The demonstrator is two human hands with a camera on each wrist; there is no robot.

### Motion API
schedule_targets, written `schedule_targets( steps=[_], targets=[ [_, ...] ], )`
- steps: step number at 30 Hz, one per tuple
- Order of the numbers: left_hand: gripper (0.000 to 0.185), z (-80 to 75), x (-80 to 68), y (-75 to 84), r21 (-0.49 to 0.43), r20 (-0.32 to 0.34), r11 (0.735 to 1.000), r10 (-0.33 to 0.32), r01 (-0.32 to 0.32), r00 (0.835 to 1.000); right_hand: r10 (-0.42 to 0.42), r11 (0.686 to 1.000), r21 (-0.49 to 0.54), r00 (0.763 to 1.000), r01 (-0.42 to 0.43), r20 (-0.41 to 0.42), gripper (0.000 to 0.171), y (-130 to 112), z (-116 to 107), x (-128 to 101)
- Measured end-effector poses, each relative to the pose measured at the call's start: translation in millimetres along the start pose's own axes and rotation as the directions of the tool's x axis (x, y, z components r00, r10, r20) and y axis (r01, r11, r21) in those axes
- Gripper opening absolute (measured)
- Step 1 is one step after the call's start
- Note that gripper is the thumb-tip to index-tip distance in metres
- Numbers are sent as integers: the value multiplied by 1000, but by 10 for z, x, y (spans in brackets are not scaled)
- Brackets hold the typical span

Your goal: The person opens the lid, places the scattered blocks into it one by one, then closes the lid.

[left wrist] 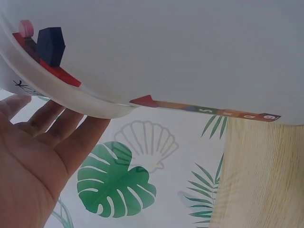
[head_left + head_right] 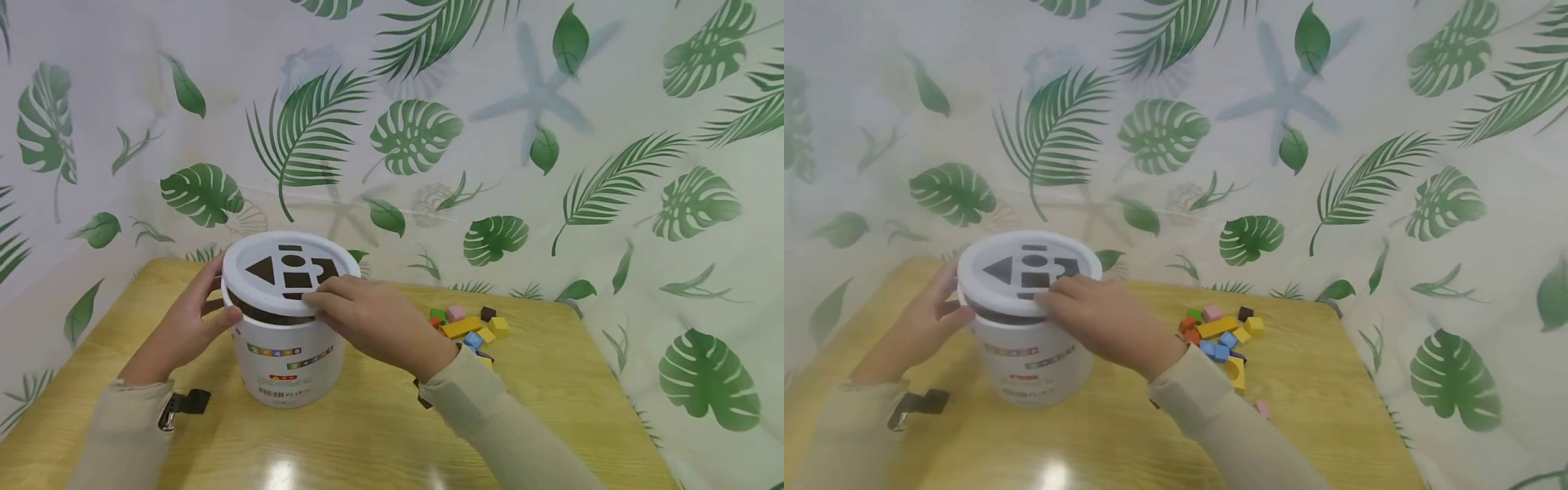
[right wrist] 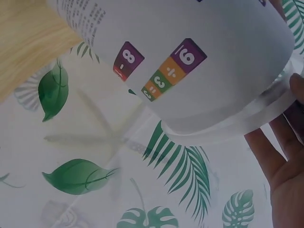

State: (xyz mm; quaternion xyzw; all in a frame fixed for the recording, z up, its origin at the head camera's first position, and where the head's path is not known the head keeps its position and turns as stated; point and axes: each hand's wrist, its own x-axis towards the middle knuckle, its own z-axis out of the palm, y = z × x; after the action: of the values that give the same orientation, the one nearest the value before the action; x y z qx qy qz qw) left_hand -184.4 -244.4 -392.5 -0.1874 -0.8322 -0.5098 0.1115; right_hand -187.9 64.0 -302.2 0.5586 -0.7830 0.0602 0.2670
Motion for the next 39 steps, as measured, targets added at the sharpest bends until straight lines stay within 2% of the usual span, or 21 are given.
schedule_targets(
  steps=[5,8,12,15,19,21,23,26,29,30,32,39],
  targets=[
    [83,5,-20,25,5,2,1000,14,-14,1000,68,984,173,990,-46,-127,25,46,-18,-98],
    [85,9,-22,38,10,2,1000,11,-11,1000,95,975,214,977,-53,-190,28,94,-18,-205],
    [85,12,-25,50,12,11,1000,3,-3,1000,188,955,270,956,-124,-224,31,177,-15,-408],
    [83,19,-24,52,17,18,1000,-4,4,1000,282,915,357,930,-187,-235,31,249,8,-590],
    [84,22,-19,42,23,15,1000,-8,8,1000,402,842,477,881,-250,-248,32,345,57,-835],
    [84,20,-19,37,26,14,1000,-13,12,1000,475,796,526,848,-299,-237,32,389,73,-961],
    [84,17,-20,36,27,11,1000,-16,15,1000,558,733,577,803,-360,-208,30,429,76,-1090],
    [83,21,-23,33,22,7,1000,-17,17,1000,688,592,671,713,-446,-134,24,490,73,-1312],
    [83,30,-25,24,14,1,1000,-9,9,1000,781,475,720,620,-507,-79,21,553,55,-1539],
    [83,34,-25,18,9,0,1000,-4,4,1000,803,446,724,592,-526,-65,21,580,52,-1618],
    [82,37,-25,12,8,-6,1000,1,-1,1000,837,410,723,544,-556,-57,22,631,30,-1759],
    [82,38,-26,38,5,0,1000,3,-3,1000,912,261,800,409,-540,-21,34,777,-66,-2280]
  ],
)
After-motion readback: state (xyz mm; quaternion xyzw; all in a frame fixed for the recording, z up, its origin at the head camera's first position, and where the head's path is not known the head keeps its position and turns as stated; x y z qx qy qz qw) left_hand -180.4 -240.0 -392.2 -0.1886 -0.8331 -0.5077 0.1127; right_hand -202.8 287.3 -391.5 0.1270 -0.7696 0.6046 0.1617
